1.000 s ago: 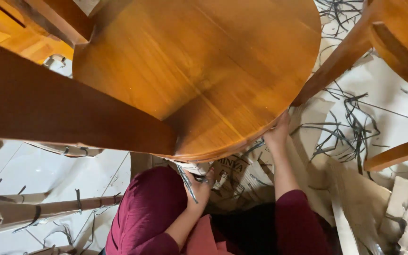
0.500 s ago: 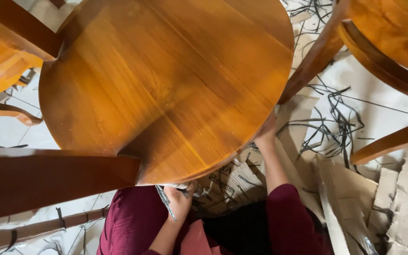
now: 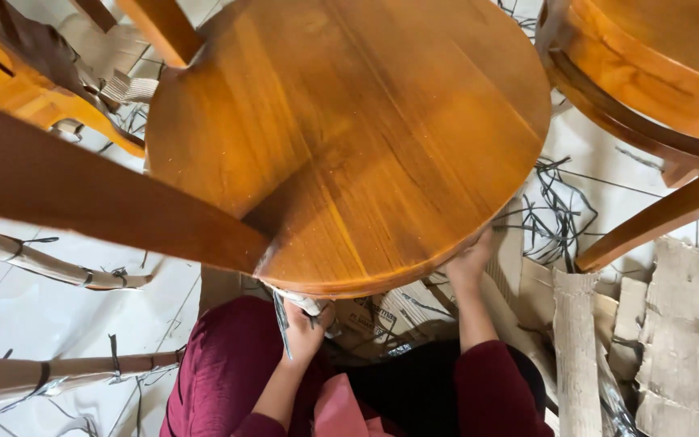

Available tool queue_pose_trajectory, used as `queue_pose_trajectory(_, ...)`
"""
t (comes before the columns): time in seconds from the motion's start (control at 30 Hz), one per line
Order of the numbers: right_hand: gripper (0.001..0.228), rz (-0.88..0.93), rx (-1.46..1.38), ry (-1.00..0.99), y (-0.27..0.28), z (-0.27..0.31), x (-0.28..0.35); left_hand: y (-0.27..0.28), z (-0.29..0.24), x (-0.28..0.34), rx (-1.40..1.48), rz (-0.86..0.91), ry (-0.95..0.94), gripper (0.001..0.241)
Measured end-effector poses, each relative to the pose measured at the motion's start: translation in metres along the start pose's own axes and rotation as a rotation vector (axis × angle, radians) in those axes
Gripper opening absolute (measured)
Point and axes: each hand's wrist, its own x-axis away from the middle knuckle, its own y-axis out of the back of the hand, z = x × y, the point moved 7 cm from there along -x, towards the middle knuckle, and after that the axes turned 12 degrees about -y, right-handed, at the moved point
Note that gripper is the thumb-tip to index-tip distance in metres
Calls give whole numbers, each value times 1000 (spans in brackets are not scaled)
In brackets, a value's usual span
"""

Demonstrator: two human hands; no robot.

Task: Wrapping wooden chair legs with protective cardboard and securing them with plastic ties.

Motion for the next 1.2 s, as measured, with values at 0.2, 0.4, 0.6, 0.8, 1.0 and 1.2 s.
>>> queue_pose_trajectory(0.2,50,-116,1029,817,-44,33,82,16,51,13,-123,-82,279,64)
queue_pose_trajectory(0.4,67,-158,1027,654,-48,40,107,15,68,-8,-90,-69,46,72)
queue_pose_trajectory(0.6,71,-124,1028,734,-81,36,133,17,55,-39,-30,-45,162,74)
queue_pose_trajectory(0.8,84,-80,1044,826,-76,12,136,39,61,-73,-35,-53,99,68)
queue_pose_trajectory(1.0,96,-106,1146,850,-71,-5,131,51,89,-75,0,-68,126,60)
queue_pose_trajectory(1.2,74,-64,1085,622,80,-83,20,59,121,-59,-63,-122,57,59)
